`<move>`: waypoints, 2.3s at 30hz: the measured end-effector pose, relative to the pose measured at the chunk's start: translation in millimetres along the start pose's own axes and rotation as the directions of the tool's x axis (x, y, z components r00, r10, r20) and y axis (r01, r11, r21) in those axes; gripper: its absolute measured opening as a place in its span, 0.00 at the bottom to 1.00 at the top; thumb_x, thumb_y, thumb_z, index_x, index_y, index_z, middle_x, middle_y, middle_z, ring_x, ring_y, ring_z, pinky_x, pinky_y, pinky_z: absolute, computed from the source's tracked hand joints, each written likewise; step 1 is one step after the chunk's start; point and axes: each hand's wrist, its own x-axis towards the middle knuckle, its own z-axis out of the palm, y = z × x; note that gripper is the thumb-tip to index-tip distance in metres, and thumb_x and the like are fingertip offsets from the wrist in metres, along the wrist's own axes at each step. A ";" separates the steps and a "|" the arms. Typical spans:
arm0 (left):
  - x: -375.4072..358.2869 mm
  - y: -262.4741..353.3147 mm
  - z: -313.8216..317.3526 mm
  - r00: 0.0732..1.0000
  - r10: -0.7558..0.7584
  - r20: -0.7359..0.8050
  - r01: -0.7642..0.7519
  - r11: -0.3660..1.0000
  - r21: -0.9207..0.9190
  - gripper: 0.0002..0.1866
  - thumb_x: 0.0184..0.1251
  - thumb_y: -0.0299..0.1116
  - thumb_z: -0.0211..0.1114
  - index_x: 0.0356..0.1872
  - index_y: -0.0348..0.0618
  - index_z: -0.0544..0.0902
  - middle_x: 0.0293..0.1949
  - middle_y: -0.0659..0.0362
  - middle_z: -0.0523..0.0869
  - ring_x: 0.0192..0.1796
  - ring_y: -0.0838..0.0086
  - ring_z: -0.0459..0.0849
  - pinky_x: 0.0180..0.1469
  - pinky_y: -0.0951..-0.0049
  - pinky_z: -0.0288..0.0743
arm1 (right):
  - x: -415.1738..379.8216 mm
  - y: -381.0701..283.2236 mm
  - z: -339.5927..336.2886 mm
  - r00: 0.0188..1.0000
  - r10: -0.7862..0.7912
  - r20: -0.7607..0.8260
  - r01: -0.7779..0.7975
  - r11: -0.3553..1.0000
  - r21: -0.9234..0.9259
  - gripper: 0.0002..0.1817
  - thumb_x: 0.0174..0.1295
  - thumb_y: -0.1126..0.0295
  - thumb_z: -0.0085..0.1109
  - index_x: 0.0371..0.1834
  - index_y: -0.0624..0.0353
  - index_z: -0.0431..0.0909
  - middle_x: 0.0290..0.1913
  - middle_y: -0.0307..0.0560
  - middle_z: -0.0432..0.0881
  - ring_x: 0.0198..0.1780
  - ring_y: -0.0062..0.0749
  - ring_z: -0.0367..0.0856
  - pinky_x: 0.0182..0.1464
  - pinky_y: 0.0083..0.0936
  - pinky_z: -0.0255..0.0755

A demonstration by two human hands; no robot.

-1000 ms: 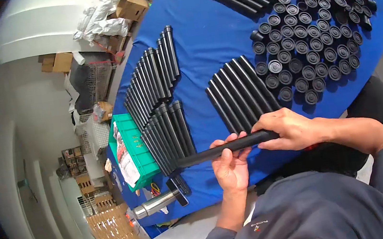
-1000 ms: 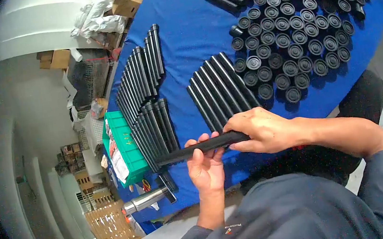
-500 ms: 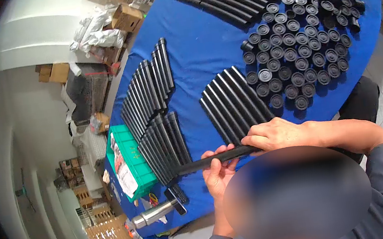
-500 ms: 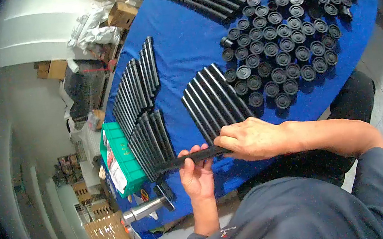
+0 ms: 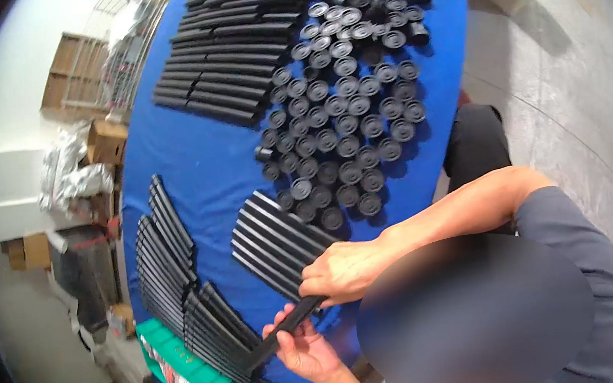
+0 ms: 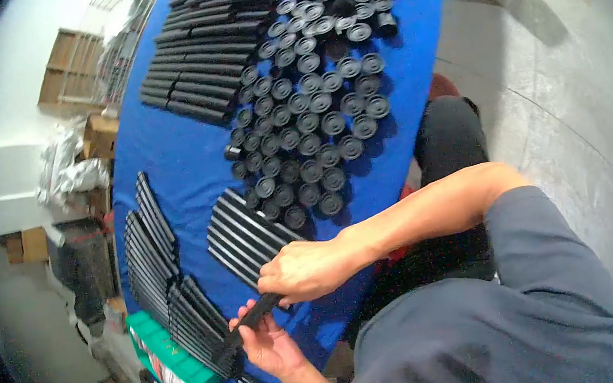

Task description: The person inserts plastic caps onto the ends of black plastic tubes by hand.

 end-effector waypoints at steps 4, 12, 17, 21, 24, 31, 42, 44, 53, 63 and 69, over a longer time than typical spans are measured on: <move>-0.9 -4.8 2.4 0.998 0.041 -0.044 -0.040 0.999 0.037 0.12 0.75 0.28 0.64 0.57 0.45 0.80 0.56 0.49 0.87 0.61 0.54 0.86 0.63 0.50 0.85 | -1.4 2.9 4.3 1.000 -0.011 -0.002 0.011 1.000 -0.025 0.15 0.62 0.65 0.67 0.41 0.64 0.74 0.36 0.56 0.80 0.38 0.56 0.84 0.37 0.49 0.78; -2.2 -4.6 5.7 0.998 0.047 -0.046 -0.046 0.999 0.028 0.12 0.76 0.29 0.64 0.56 0.45 0.81 0.57 0.49 0.87 0.62 0.57 0.85 0.66 0.49 0.83 | -1.6 7.0 9.3 0.979 -0.171 -0.111 0.151 0.974 -0.172 0.15 0.61 0.66 0.66 0.42 0.64 0.74 0.34 0.53 0.78 0.35 0.51 0.83 0.31 0.45 0.78; 7.1 0.6 -6.7 0.999 -0.022 0.031 0.022 1.000 -0.016 0.14 0.74 0.30 0.66 0.57 0.44 0.81 0.57 0.50 0.87 0.63 0.56 0.85 0.69 0.49 0.80 | -4.0 5.7 10.4 0.959 -0.267 -0.098 0.216 0.907 -0.363 0.17 0.63 0.65 0.66 0.50 0.64 0.77 0.34 0.49 0.76 0.34 0.42 0.82 0.28 0.38 0.76; 8.7 10.6 2.4 0.990 -0.067 0.123 0.078 0.993 -0.087 0.11 0.75 0.29 0.65 0.54 0.38 0.82 0.58 0.48 0.86 0.66 0.55 0.82 0.74 0.48 0.72 | 6.2 -4.2 -10.1 0.973 0.165 0.159 -0.210 0.921 0.329 0.16 0.59 0.62 0.68 0.39 0.63 0.75 0.36 0.53 0.80 0.38 0.48 0.85 0.33 0.46 0.79; 10.6 6.7 9.6 0.995 -0.084 0.055 0.091 0.987 -0.130 0.12 0.74 0.28 0.66 0.54 0.36 0.82 0.57 0.48 0.86 0.66 0.55 0.82 0.75 0.48 0.71 | 1.7 -1.4 7.4 0.974 -0.121 -0.189 0.110 0.991 -0.070 0.17 0.57 0.62 0.69 0.36 0.66 0.78 0.33 0.58 0.82 0.37 0.53 0.85 0.36 0.48 0.78; 10.6 4.7 2.7 0.993 -0.116 0.034 0.119 0.985 -0.128 0.11 0.74 0.28 0.65 0.53 0.36 0.83 0.57 0.48 0.86 0.64 0.56 0.83 0.74 0.49 0.73 | -0.9 -2.4 -2.3 1.000 0.021 -0.014 -0.020 0.997 0.078 0.17 0.60 0.62 0.66 0.42 0.64 0.77 0.38 0.56 0.83 0.38 0.57 0.85 0.38 0.47 0.81; 7.5 8.3 2.9 0.995 -0.086 0.048 0.087 0.996 -0.010 0.13 0.73 0.28 0.67 0.55 0.39 0.83 0.59 0.47 0.85 0.65 0.53 0.83 0.72 0.49 0.75 | -3.3 3.7 8.0 0.993 -0.077 -0.085 0.075 0.997 -0.028 0.16 0.63 0.63 0.67 0.43 0.64 0.76 0.33 0.56 0.80 0.36 0.54 0.84 0.34 0.49 0.77; 6.4 7.7 -4.9 0.994 -0.108 0.022 0.108 0.994 0.011 0.13 0.72 0.28 0.68 0.55 0.39 0.83 0.59 0.47 0.85 0.64 0.53 0.83 0.72 0.49 0.76 | -4.4 1.3 9.4 0.989 -0.123 -0.078 0.104 0.972 -0.211 0.15 0.63 0.64 0.67 0.41 0.64 0.76 0.34 0.56 0.81 0.36 0.55 0.84 0.36 0.50 0.77; 6.9 7.7 -7.0 0.996 -0.081 -0.032 0.080 0.997 -0.022 0.14 0.74 0.25 0.64 0.57 0.41 0.79 0.57 0.43 0.85 0.62 0.50 0.84 0.67 0.45 0.81 | -4.3 -5.2 5.5 0.985 -0.143 -0.096 0.120 0.969 -0.217 0.15 0.65 0.63 0.65 0.43 0.66 0.80 0.33 0.56 0.83 0.37 0.50 0.85 0.35 0.46 0.77; 6.5 8.4 -7.8 0.995 -0.099 -0.016 0.098 0.995 -0.015 0.14 0.73 0.25 0.65 0.57 0.40 0.79 0.57 0.42 0.85 0.61 0.48 0.85 0.67 0.45 0.81 | -2.5 1.0 5.4 0.995 -0.087 -0.039 0.085 0.995 -0.054 0.18 0.64 0.60 0.67 0.44 0.64 0.77 0.32 0.54 0.79 0.33 0.51 0.83 0.33 0.46 0.77; 4.7 9.0 2.5 0.998 -0.063 -0.018 0.063 0.998 0.006 0.15 0.72 0.26 0.67 0.57 0.41 0.79 0.57 0.42 0.85 0.61 0.49 0.85 0.67 0.45 0.81 | -3.1 -3.8 7.2 0.996 -0.055 -0.065 0.046 0.989 -0.141 0.20 0.65 0.56 0.67 0.42 0.63 0.75 0.33 0.55 0.81 0.36 0.58 0.84 0.36 0.52 0.77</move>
